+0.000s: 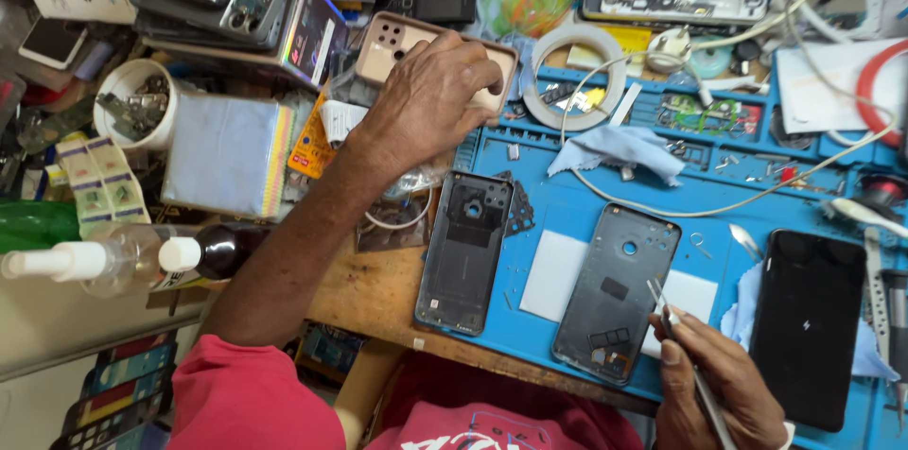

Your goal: The person disassembles and reassembles mobile phone components on a cluttered workbench. They use tweezers to remove and place small parts around the camera module area of two different phone bodies, then set the devices aside.

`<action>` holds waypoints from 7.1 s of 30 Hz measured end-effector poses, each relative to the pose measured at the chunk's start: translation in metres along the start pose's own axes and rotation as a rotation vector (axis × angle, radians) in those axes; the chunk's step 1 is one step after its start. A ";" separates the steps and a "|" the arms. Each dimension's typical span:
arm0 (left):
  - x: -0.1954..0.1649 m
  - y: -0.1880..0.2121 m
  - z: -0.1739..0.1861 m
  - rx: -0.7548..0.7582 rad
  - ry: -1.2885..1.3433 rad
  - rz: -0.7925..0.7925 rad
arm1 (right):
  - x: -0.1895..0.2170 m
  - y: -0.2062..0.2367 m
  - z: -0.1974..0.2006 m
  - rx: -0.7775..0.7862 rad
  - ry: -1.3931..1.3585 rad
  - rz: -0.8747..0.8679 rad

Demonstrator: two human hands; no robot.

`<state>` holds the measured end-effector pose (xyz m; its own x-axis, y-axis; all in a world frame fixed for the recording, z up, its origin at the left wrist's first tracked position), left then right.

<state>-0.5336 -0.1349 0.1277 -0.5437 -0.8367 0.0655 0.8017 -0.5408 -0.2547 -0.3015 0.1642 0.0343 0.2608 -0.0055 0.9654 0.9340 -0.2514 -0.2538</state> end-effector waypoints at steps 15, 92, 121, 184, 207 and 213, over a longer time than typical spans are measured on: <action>0.001 0.009 -0.012 -0.095 -0.058 0.044 | 0.017 0.003 -0.015 -0.079 -0.117 0.048; -0.014 0.131 0.144 -0.593 -0.063 0.329 | 0.018 0.003 -0.015 -0.036 0.014 0.030; 0.011 0.113 0.103 -0.624 0.091 0.288 | -0.034 -0.008 -0.004 -0.047 0.089 -0.074; -0.017 0.007 -0.024 -0.175 -0.001 -0.014 | 0.025 0.000 -0.023 -0.047 -0.011 0.058; -0.028 0.083 0.002 -0.239 0.076 0.035 | 0.023 0.009 -0.025 -0.027 0.014 0.026; -0.047 0.065 -0.019 -0.206 0.120 -0.019 | 0.035 -0.001 -0.035 0.013 0.102 0.105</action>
<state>-0.4607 -0.1292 0.0901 -0.5935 -0.8038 -0.0397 0.7302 -0.5171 -0.4465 -0.3020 0.1300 0.0709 0.3314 -0.1293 0.9346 0.9063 -0.2318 -0.3534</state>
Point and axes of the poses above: each hand's wrist, its own y-axis away from the middle knuckle, its own z-axis out of the back of the hand, x = y × z, the point moved 6 cm from there along -y, towards the middle knuckle, and after that the axes turned 15 degrees about -y, right-handed, at the moved point
